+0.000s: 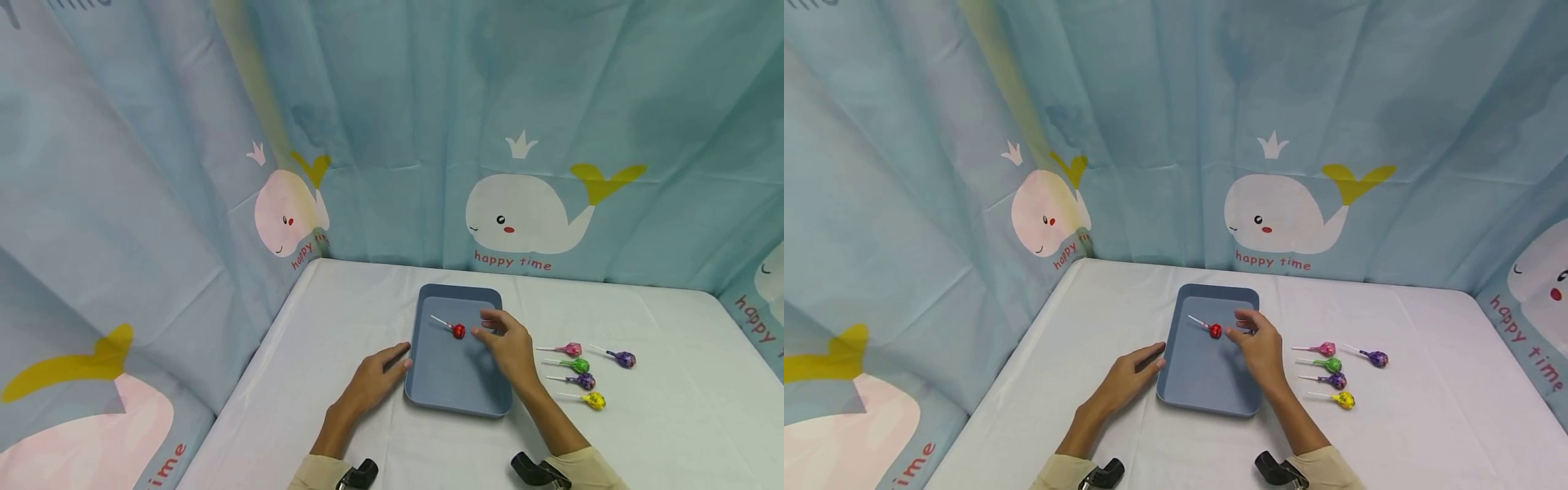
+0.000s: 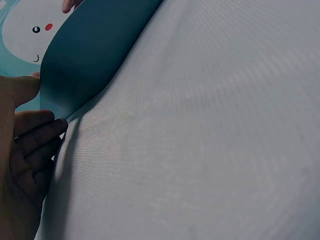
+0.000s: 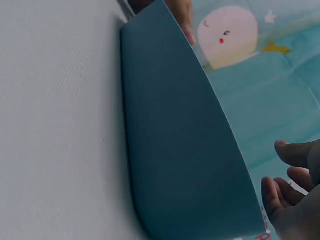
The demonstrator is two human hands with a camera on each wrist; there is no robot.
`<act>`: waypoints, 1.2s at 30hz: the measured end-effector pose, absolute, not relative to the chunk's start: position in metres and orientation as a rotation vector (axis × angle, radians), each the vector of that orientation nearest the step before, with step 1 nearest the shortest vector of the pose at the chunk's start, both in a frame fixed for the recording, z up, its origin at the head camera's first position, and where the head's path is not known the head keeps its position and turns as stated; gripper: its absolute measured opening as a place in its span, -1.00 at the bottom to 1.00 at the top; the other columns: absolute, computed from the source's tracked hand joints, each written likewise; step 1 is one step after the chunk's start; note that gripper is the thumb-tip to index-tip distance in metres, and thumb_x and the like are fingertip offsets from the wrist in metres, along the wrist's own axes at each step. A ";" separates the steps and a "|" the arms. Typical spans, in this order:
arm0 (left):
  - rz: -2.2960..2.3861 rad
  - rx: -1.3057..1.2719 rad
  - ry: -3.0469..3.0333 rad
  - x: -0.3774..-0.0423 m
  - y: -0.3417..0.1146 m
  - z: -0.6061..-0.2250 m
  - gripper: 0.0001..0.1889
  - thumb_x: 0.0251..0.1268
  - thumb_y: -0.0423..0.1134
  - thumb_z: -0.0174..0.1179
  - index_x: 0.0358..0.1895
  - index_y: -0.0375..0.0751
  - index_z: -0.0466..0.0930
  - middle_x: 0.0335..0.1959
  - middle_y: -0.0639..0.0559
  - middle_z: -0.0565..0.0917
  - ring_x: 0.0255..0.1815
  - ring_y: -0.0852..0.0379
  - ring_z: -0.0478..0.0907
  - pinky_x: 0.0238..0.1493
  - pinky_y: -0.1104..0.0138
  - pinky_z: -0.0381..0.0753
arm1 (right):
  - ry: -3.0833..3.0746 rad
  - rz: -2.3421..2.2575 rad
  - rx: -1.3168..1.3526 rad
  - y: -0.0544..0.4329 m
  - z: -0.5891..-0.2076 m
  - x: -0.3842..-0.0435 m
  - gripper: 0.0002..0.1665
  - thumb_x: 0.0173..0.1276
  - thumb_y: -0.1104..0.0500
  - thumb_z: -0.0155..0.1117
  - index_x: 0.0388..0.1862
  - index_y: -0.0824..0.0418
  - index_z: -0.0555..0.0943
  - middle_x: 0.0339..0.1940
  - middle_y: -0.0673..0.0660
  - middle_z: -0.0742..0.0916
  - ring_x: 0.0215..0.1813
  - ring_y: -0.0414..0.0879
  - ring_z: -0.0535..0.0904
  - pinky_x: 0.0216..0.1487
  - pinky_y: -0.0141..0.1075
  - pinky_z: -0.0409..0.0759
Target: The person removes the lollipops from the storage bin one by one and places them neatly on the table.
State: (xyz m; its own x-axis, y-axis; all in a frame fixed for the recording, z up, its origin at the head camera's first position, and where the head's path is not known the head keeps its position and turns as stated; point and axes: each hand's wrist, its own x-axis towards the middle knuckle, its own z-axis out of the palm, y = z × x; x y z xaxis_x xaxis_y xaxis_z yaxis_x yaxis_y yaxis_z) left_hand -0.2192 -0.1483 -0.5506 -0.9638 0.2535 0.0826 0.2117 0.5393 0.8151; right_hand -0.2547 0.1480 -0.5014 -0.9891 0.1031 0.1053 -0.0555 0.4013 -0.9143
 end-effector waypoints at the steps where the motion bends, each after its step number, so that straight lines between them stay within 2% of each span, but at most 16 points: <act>1: 1.429 0.411 2.716 -0.219 -0.148 -0.551 -0.38 0.61 0.23 0.12 0.56 0.02 0.48 0.51 -0.03 0.54 0.57 -0.15 0.42 0.60 -0.10 0.37 | -2.499 1.651 -0.037 0.146 -0.501 -0.255 -0.45 0.39 0.14 0.56 0.32 0.22 0.66 0.27 0.20 0.76 0.27 0.08 0.71 0.16 -0.40 0.65; 6: 1.417 0.413 2.725 -0.219 -0.148 -0.550 -0.38 0.62 0.22 0.12 0.56 0.02 0.49 0.51 -0.03 0.55 0.57 -0.15 0.42 0.60 -0.10 0.37 | -2.493 1.658 -0.018 0.138 -0.503 -0.257 -0.46 0.37 0.17 0.57 0.29 0.24 0.68 0.26 0.22 0.77 0.23 0.09 0.74 0.10 -0.42 0.65; 12: 1.420 0.411 2.725 -0.218 -0.148 -0.550 -0.38 0.61 0.22 0.13 0.56 0.01 0.48 0.51 -0.02 0.54 0.57 -0.13 0.42 0.61 -0.09 0.37 | -2.516 1.650 -0.031 0.129 -0.507 -0.262 -0.46 0.38 0.16 0.56 0.30 0.26 0.68 0.23 0.24 0.77 0.19 0.09 0.75 0.09 -0.27 0.67; 17: 1.426 0.410 2.724 -0.219 -0.148 -0.551 -0.36 0.61 0.23 0.12 0.56 -0.02 0.48 0.51 -0.03 0.54 0.58 -0.15 0.41 0.61 -0.09 0.36 | -2.524 1.665 -0.037 0.125 -0.511 -0.265 -0.46 0.39 0.16 0.56 0.30 0.28 0.69 0.20 0.26 0.78 0.19 0.10 0.75 0.05 -0.33 0.69; 21: 1.417 0.414 2.727 -0.218 -0.148 -0.551 -0.37 0.62 0.22 0.12 0.56 -0.03 0.48 0.51 -0.04 0.54 0.58 -0.16 0.41 0.60 -0.11 0.36 | -2.551 1.653 -0.059 0.122 -0.513 -0.267 -0.44 0.37 0.15 0.57 0.30 0.29 0.68 0.16 0.26 0.80 0.19 0.11 0.75 0.06 -0.23 0.69; 29: 1.412 0.409 2.720 -0.218 -0.148 -0.551 -0.36 0.62 0.22 0.12 0.56 -0.03 0.47 0.52 -0.03 0.53 0.59 -0.14 0.40 0.62 -0.09 0.35 | -2.536 1.635 -0.057 0.116 -0.518 -0.272 -0.45 0.29 0.21 0.63 0.23 0.32 0.71 0.05 0.27 0.83 0.12 0.14 0.78 -0.12 -0.35 0.66; 33: 1.420 0.411 2.719 -0.218 -0.148 -0.551 -0.38 0.62 0.21 0.12 0.56 -0.01 0.48 0.52 -0.03 0.53 0.58 -0.15 0.40 0.62 -0.09 0.35 | -2.550 1.585 -0.037 0.114 -0.521 -0.274 -0.47 0.28 0.24 0.63 0.21 0.33 0.72 0.04 0.27 0.83 0.10 0.14 0.78 -0.10 -0.34 0.66; 36: 1.418 0.410 2.723 -0.218 -0.148 -0.551 -0.38 0.63 0.21 0.12 0.56 0.00 0.48 0.52 -0.03 0.54 0.58 -0.15 0.41 0.61 -0.10 0.36 | -2.579 1.533 -0.024 0.113 -0.522 -0.275 -0.49 0.28 0.25 0.62 0.20 0.33 0.72 0.03 0.27 0.83 0.09 0.14 0.78 -0.06 -0.26 0.68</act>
State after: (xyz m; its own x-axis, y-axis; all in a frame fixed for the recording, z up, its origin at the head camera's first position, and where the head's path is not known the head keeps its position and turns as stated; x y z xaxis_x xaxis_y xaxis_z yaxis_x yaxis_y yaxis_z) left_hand -0.2180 -0.1480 -0.5510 -0.9640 0.2529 0.0826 0.2127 0.5460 0.8103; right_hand -0.2752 0.1133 -0.5218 -0.9898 0.0861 0.1134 -0.0584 0.4805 -0.8751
